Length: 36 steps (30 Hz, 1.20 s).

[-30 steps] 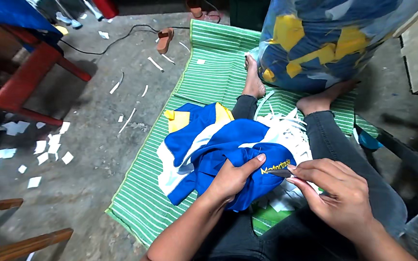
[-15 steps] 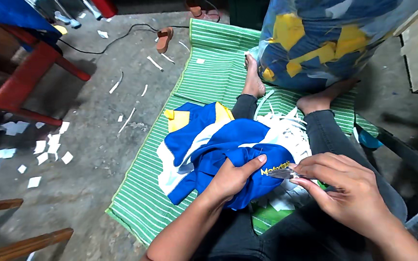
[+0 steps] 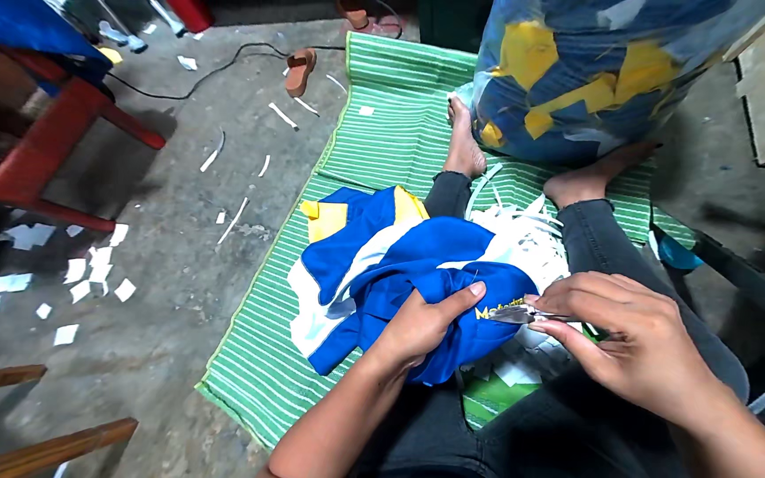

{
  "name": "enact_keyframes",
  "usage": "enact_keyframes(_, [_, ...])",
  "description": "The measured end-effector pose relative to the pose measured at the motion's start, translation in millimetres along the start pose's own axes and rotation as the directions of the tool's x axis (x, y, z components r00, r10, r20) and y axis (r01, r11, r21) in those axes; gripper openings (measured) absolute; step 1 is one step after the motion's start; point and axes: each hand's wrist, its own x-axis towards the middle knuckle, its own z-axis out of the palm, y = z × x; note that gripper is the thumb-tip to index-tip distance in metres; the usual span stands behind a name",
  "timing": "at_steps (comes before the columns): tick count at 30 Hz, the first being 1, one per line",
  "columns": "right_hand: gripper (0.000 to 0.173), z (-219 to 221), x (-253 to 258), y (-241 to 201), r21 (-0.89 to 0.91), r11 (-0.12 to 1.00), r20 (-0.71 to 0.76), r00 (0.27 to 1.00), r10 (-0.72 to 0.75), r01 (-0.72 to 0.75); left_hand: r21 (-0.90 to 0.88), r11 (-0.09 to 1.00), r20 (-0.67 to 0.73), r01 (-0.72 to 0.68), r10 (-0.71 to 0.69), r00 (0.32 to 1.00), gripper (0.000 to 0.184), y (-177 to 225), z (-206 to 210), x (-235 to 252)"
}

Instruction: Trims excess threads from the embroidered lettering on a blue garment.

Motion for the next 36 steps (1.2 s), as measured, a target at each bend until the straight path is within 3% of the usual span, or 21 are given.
enact_keyframes(8, [0.027,1.2,0.3,3.8,0.063,0.998,0.007,1.0,0.026,-0.027,-0.011,1.0,0.001,-0.004,0.004,1.0,0.013,1.8,-3.0,-0.9])
enact_keyframes(14, [0.031,-6.8,-13.8,17.7,0.388,0.899,-0.199,0.935,0.294,-0.2,0.053,0.998,-0.121,-0.04,0.046,0.992,0.014,7.1,-23.9,-8.3])
enact_keyframes(17, [0.03,4.8,-24.9,23.2,0.501,0.835,-0.283,0.87,0.405,-0.226,-0.132,0.988,-0.121,-0.077,0.061,0.991,0.02,8.5,-37.6,-12.5])
enact_keyframes(20, [0.025,20.3,-30.1,24.9,0.618,0.753,-0.295,0.822,0.488,-0.225,-0.376,0.918,0.012,-0.126,0.141,0.99,0.03,11.2,-52.1,-17.3])
enact_keyframes(23, [0.022,31.2,-32.7,22.4,0.685,0.692,-0.29,0.787,0.545,-0.228,-0.54,0.828,0.185,-0.153,0.294,0.938,0.033,14.6,-64.4,-20.3])
enact_keyframes(25, [0.02,33.6,-36.8,19.7,0.708,0.666,-0.279,0.774,0.568,-0.234,-0.6,0.773,0.223,-0.204,0.407,0.886,0.035,18.2,-69.3,-24.4])
enact_keyframes(28, [0.02,32.9,-47.2,17.5,0.725,0.64,-0.248,0.769,0.589,-0.256,-0.636,0.7,0.189,-0.324,0.549,0.814,0.039,24.5,-74.5,-31.8])
enact_keyframes(32, [0.021,37.7,-64.9,22.8,0.755,0.59,-0.205,0.753,0.625,-0.284,-0.684,0.647,0.212,-0.337,0.618,0.757,0.049,24.5,-85.0,-27.4])
enact_keyframes(34, [0.021,40.0,-73.3,25.8,0.757,0.573,-0.182,0.74,0.647,-0.315,-0.701,0.61,0.154,-0.37,0.636,0.756,0.04,26.3,-90.8,-26.8])
enact_keyframes(35, [0.02,40.6,-76.3,26.8,0.758,0.565,-0.173,0.736,0.655,-0.324,-0.704,0.57,0.104,-0.424,0.673,0.733,0.035,28.4,-96.8,-27.2])
enact_keyframes(36, [0.02,40.5,-78.1,27.5,0.76,0.559,-0.167,0.732,0.661,-0.331,-0.696,0.52,0.085,-0.495,0.744,0.663,0.033,30.2,-108.2,-27.2])
